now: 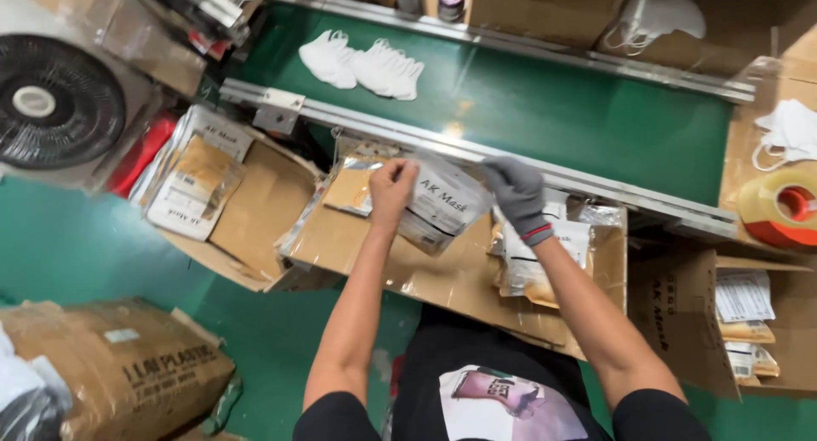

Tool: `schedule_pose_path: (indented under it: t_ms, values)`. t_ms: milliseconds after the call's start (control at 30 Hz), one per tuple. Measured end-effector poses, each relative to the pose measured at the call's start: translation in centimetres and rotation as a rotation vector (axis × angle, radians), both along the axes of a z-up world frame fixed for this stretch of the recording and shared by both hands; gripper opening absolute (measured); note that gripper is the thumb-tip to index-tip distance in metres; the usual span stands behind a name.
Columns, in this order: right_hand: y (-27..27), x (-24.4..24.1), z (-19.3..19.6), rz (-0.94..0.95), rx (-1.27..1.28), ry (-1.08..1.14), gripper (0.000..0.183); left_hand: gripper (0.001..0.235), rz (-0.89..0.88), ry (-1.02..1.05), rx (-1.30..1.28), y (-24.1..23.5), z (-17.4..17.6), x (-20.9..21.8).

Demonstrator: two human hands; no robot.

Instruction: Picking up masks from a conveyor belt, placing them into individual plastic packets, and then packing the packets into a cardboard box.

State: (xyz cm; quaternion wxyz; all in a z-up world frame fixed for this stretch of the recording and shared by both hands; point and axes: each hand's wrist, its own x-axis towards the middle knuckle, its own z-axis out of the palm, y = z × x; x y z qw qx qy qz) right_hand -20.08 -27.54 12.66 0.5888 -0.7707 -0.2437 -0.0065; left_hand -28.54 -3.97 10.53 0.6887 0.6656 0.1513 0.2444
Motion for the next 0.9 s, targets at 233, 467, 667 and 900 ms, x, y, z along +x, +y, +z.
schedule_pose_path:
  t_ms: [233, 467, 667, 900]
  values:
    - [-0.4, 0.1, 1.7, 0.263, -0.394, 0.111, 0.028, 0.015, -0.068, 0.019, 0.354, -4.1, 3.4, 0.7]
    - [1.7, -1.0, 3.9, 0.390, -0.088, 0.150, 0.026, 0.017, -0.233, -0.058, 0.738, -4.3, 10.6, 0.2]
    - [-5.0, -9.3, -5.9, 0.332, -0.370, 0.414, 0.034, 0.023, 0.025, 0.142, 0.663, 2.3, -7.6, 2.0]
    - [-8.7, -5.6, 0.2, -0.132, 0.269, 0.666, 0.048, 0.034, 0.103, 0.323, -0.155, -9.1, -4.6, 3.5]
